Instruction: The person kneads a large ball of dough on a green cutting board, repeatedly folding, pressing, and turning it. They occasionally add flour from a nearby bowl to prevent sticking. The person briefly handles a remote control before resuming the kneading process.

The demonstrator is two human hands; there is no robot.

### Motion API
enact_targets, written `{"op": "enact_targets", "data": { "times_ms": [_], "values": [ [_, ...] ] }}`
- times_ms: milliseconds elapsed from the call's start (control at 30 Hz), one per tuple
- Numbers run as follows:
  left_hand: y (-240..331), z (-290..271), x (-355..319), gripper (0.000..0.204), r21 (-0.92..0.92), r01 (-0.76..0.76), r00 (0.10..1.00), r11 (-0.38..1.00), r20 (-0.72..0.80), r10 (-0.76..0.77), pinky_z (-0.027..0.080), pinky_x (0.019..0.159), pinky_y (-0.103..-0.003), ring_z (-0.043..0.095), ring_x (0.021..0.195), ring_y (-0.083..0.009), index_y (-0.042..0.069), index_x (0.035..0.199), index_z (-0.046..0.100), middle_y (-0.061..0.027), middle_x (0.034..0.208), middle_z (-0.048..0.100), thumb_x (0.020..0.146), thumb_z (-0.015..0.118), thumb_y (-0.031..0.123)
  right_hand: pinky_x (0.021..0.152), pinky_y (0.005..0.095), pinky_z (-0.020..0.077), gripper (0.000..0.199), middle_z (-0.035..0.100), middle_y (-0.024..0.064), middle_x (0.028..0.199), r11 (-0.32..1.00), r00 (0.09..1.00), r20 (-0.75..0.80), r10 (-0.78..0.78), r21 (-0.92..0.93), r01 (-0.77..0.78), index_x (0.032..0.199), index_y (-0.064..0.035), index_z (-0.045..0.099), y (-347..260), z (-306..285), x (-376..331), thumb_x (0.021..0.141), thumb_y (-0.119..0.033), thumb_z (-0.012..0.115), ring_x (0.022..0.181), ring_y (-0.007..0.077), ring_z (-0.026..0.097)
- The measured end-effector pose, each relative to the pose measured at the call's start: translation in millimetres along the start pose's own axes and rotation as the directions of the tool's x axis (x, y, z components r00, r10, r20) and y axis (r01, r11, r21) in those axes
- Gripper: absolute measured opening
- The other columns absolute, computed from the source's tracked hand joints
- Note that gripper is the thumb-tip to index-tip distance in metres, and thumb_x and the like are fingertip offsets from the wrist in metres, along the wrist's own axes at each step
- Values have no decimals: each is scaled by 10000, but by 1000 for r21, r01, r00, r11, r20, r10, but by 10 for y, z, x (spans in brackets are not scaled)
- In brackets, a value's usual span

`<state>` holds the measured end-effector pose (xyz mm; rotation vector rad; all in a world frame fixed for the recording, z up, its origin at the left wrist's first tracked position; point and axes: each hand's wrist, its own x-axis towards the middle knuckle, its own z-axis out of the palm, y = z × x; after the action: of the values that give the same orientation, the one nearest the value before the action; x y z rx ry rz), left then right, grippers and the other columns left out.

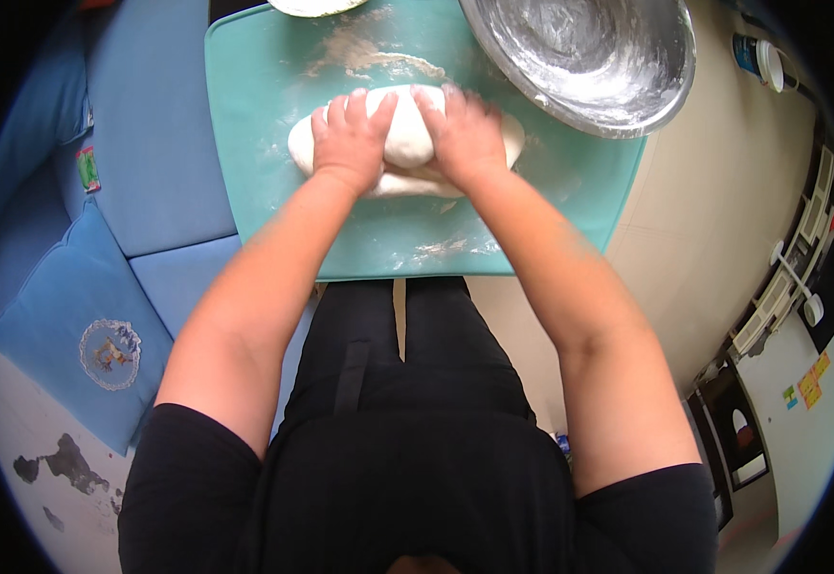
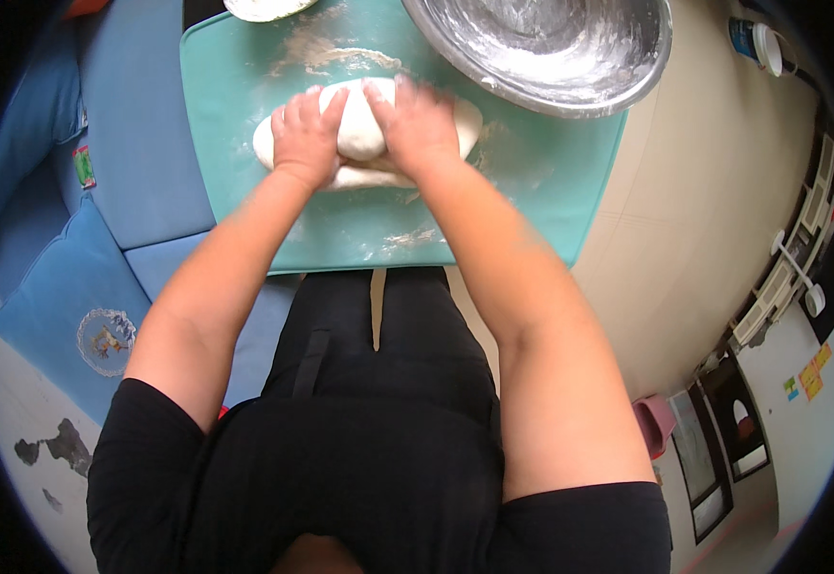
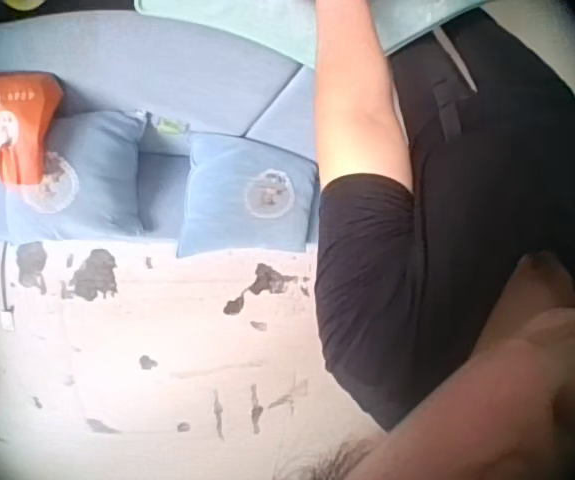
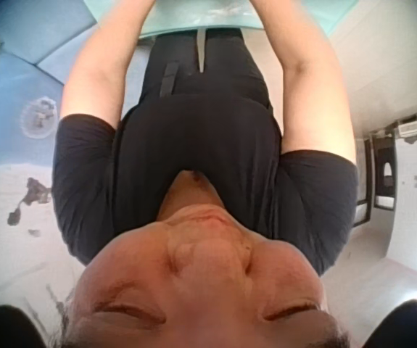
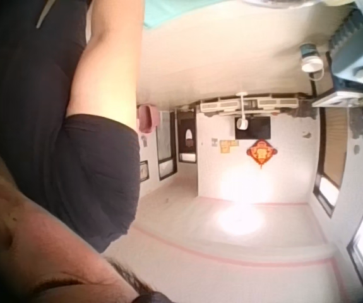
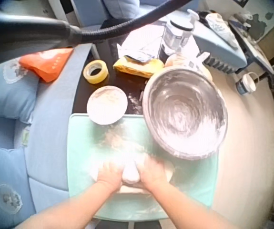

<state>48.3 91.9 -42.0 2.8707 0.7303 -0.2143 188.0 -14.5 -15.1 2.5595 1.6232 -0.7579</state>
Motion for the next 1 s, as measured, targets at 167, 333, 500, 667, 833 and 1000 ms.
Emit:
{"op": "enact_targets", "data": {
  "times_ms": [167, 333, 500, 667, 833, 1000],
  "values": [
    [-64, -227, 416, 727, -83, 69, 987, 994, 150, -56, 375, 897, -432, 490, 1064, -292, 284, 1304, 394, -92, 1211, 480, 667, 743, 296, 968, 499, 334, 754, 470, 119, 1220, 997, 996, 75, 44, 66, -49, 1377, -288, 353, 100, -191, 287, 719, -307, 720, 1136, 319, 456],
    [-81, -237, 486, 704, -103, 109, 983, 989, 159, -91, 385, 901, -439, 502, 1071, -298, 282, 1299, 400, -89, 1201, 494, 690, 739, 370, 965, 461, 342, 767, 475, 115, 1212, 998, 998, 26, 62, 29, -63, 1374, -296, 356, 112, -156, 370, 709, -320, 737, 1131, 309, 459],
    [-59, -260, 430, 719, -97, 157, 975, 983, 174, -138, 346, 955, -426, 455, 1129, -289, 274, 1336, 355, -93, 1250, 454, 724, 717, 378, 948, 435, 366, 757, 488, 99, 1177, 996, 997, -8, 83, -21, -83, 1369, -294, 364, 33, -194, 335, 710, -309, 735, 1094, 284, 481],
    [21, -349, 169, 785, -97, 125, 977, 987, 187, -105, 323, 999, -426, 418, 1173, -308, 214, 1350, 351, -116, 1264, 435, 672, 726, 336, 924, 429, 387, 774, 493, 95, 1162, 999, 999, -32, 26, -38, -28, 1362, -274, 379, -28, -164, 152, 684, -329, 750, 1084, 285, 486],
    [141, -609, -759, 889, -275, -61, 983, 960, 151, 106, 285, 1041, -454, 335, 1263, -346, 196, 1368, 355, -159, 1341, 366, 582, 771, 204, 939, 450, 363, 864, 485, 122, 1226, 917, 898, -202, -390, -1, 398, 1323, -201, 427, 171, -116, -720, 564, -405, 787, 1073, 323, 473],
    [735, -330, -1769, 825, -370, 54, 996, 927, -41, -75, 192, 1089, -519, 248, 1305, -399, 179, 1343, 368, -188, 1360, 296, 625, 763, 277, 847, 412, 385, 607, 528, 82, 1141, 893, 897, -193, -398, 140, 427, 1193, -145, 523, 87, 31, -1549, 650, -302, 743, 1016, 289, 490]
  ]
}}
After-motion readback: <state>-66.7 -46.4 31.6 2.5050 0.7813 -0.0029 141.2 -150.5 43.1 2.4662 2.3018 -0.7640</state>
